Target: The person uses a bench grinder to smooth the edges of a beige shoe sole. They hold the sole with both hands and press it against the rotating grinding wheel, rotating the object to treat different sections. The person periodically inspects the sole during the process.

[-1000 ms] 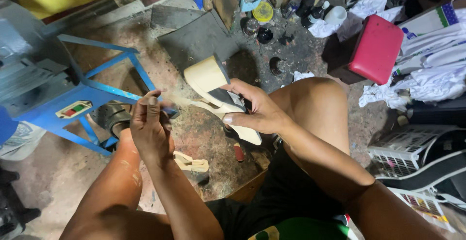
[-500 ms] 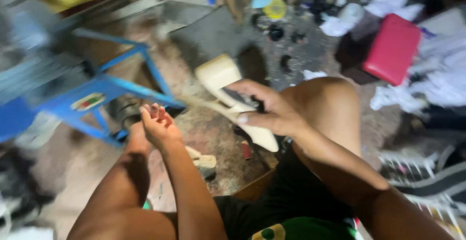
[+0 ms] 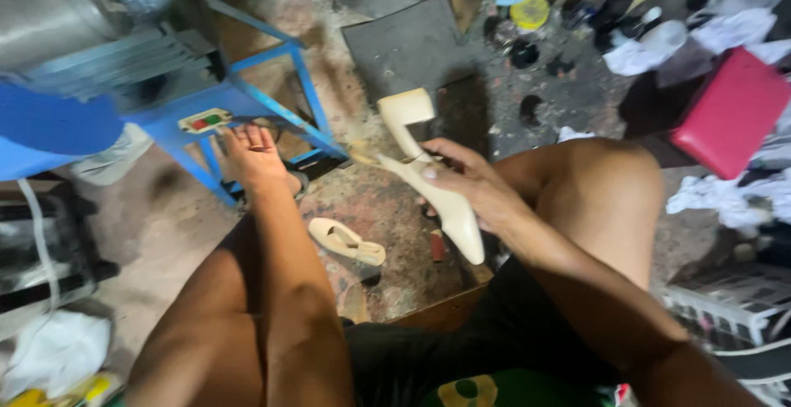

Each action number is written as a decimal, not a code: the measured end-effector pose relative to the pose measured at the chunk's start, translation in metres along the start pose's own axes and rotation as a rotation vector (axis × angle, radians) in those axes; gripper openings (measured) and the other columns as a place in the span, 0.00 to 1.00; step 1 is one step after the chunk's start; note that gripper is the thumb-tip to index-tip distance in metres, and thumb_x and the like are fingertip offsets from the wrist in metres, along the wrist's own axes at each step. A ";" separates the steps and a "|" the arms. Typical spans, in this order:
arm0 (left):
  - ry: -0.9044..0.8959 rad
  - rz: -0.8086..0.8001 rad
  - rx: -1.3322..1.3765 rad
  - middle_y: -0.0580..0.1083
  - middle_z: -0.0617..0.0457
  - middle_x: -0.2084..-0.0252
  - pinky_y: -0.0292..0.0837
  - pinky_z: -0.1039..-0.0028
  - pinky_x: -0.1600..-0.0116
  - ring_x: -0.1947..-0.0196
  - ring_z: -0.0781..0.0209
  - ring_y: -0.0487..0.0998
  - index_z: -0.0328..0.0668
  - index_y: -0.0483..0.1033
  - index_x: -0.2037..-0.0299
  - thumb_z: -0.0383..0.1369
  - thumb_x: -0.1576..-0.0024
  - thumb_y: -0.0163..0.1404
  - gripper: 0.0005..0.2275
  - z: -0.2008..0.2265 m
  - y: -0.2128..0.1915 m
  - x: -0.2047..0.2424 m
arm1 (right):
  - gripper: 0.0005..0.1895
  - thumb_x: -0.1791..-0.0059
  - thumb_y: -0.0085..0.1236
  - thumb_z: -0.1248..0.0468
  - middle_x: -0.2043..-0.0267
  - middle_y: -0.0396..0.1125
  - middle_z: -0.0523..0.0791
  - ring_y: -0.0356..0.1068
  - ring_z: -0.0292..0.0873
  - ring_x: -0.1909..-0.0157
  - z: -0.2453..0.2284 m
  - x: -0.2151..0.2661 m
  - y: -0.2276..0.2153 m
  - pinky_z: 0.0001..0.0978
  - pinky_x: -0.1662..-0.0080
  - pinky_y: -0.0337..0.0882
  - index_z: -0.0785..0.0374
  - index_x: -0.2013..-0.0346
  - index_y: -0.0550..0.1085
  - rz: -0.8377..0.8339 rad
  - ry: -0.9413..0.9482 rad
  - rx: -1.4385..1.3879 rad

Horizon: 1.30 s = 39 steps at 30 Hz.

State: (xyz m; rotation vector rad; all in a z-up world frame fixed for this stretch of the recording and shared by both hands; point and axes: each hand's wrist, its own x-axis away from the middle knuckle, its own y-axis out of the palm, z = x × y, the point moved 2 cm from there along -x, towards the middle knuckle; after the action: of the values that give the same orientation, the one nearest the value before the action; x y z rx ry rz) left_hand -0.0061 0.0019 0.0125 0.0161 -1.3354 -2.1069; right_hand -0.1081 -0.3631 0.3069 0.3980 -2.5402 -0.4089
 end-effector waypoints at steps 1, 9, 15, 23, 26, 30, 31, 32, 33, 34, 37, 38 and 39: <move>-0.012 -0.033 0.044 0.67 0.56 0.54 0.67 0.67 0.43 0.54 0.62 0.70 0.46 0.66 0.53 0.44 0.36 0.51 0.13 0.003 0.002 -0.007 | 0.26 0.51 0.60 0.62 0.56 0.70 0.48 0.73 0.39 0.64 0.001 -0.003 0.002 0.30 0.67 0.76 0.65 0.39 0.67 0.000 0.001 0.007; -0.062 0.217 0.024 0.69 0.59 0.75 0.68 0.74 0.63 0.73 0.67 0.70 0.46 0.71 0.70 0.47 0.35 0.49 0.16 0.006 0.026 -0.006 | 0.28 0.52 0.61 0.56 0.64 0.67 0.46 0.70 0.38 0.71 0.004 -0.014 0.002 0.29 0.73 0.72 0.63 0.40 0.67 0.065 0.039 0.118; -0.040 -0.186 -0.498 0.72 0.59 0.63 0.69 0.78 0.61 0.65 0.69 0.73 0.48 0.69 0.50 0.43 0.38 0.50 0.12 -0.035 0.150 0.107 | 0.24 0.48 0.61 0.55 0.66 0.68 0.42 0.68 0.33 0.67 -0.029 -0.052 0.008 0.25 0.68 0.68 0.65 0.42 0.72 0.058 -0.079 0.260; -0.232 -0.502 -0.869 0.74 0.58 0.58 0.66 0.79 0.63 0.63 0.72 0.72 0.44 0.69 0.38 0.35 0.41 0.55 0.21 -0.042 0.269 0.161 | 0.21 0.49 0.59 0.54 0.63 0.70 0.42 0.69 0.35 0.65 -0.045 -0.088 -0.005 0.28 0.66 0.72 0.64 0.47 0.71 0.039 -0.101 0.409; -0.188 -0.577 -0.803 0.75 0.53 0.59 0.70 0.78 0.57 0.61 0.68 0.74 0.37 0.72 0.39 0.35 0.37 0.57 0.19 -0.048 0.274 0.153 | 0.22 0.45 0.55 0.51 0.60 0.70 0.42 0.68 0.34 0.62 -0.050 -0.093 -0.010 0.26 0.63 0.70 0.65 0.45 0.74 0.005 -0.081 0.482; -0.070 -0.523 -1.006 0.78 0.53 0.53 0.72 0.74 0.52 0.56 0.65 0.77 0.40 0.70 0.39 0.41 0.38 0.53 0.20 -0.056 0.262 0.141 | 0.24 0.46 0.50 0.51 0.54 0.69 0.37 0.69 0.34 0.57 -0.068 -0.119 -0.026 0.30 0.63 0.76 0.59 0.40 0.70 0.118 0.086 0.789; -0.029 -0.479 -1.106 0.78 0.51 0.53 0.71 0.73 0.51 0.56 0.63 0.78 0.39 0.70 0.40 0.42 0.37 0.52 0.20 -0.059 0.261 0.138 | 0.25 0.47 0.51 0.52 0.52 0.68 0.39 0.69 0.35 0.57 -0.075 -0.128 -0.030 0.30 0.62 0.76 0.59 0.37 0.67 0.102 0.069 0.770; 0.018 -0.439 -1.203 0.78 0.50 0.52 0.71 0.72 0.50 0.55 0.61 0.79 0.39 0.70 0.40 0.44 0.37 0.50 0.20 -0.061 0.262 0.133 | 0.28 0.48 0.53 0.54 0.51 0.68 0.41 0.69 0.36 0.57 -0.083 -0.140 -0.033 0.31 0.61 0.76 0.58 0.35 0.64 0.088 0.045 0.752; 0.060 -0.409 -1.202 0.79 0.49 0.52 0.71 0.71 0.50 0.55 0.60 0.79 0.39 0.71 0.41 0.45 0.37 0.48 0.20 -0.062 0.261 0.132 | 0.32 0.49 0.55 0.55 0.50 0.67 0.43 0.70 0.36 0.57 -0.088 -0.148 -0.035 0.31 0.60 0.75 0.58 0.32 0.61 0.074 0.022 0.734; 0.107 -0.397 -1.199 0.79 0.48 0.53 0.71 0.70 0.50 0.54 0.59 0.78 0.40 0.72 0.42 0.46 0.37 0.46 0.20 -0.065 0.264 0.128 | 0.32 0.48 0.55 0.56 0.49 0.66 0.43 0.69 0.37 0.56 -0.094 -0.158 -0.036 0.31 0.59 0.75 0.58 0.30 0.60 0.022 -0.022 0.728; 0.079 -0.349 -1.066 0.79 0.47 0.55 0.73 0.68 0.54 0.59 0.57 0.79 0.39 0.75 0.47 0.49 0.36 0.43 0.21 -0.081 0.261 0.111 | 0.34 0.47 0.55 0.57 0.44 0.65 0.44 0.68 0.36 0.54 -0.097 -0.181 -0.042 0.30 0.56 0.76 0.58 0.28 0.58 -0.093 -0.120 0.675; 0.043 -0.307 -1.002 0.79 0.47 0.57 0.74 0.68 0.55 0.61 0.56 0.79 0.39 0.75 0.48 0.50 0.36 0.43 0.21 -0.083 0.252 0.108 | 0.33 0.46 0.54 0.57 0.42 0.65 0.44 0.69 0.36 0.53 -0.096 -0.188 -0.044 0.30 0.54 0.77 0.59 0.28 0.58 -0.119 -0.136 0.652; 0.013 -0.274 -0.995 0.79 0.46 0.59 0.73 0.67 0.56 0.62 0.55 0.78 0.37 0.75 0.50 0.50 0.36 0.43 0.21 -0.087 0.244 0.107 | 0.33 0.46 0.54 0.57 0.40 0.65 0.45 0.70 0.36 0.51 -0.092 -0.193 -0.044 0.30 0.53 0.78 0.60 0.28 0.59 -0.145 -0.153 0.628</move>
State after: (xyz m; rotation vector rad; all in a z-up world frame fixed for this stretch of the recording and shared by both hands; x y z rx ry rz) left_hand 0.0601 -0.1924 0.2030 -0.2105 -0.1634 -2.7719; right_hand 0.1076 -0.3533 0.2778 0.8068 -2.7558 0.3405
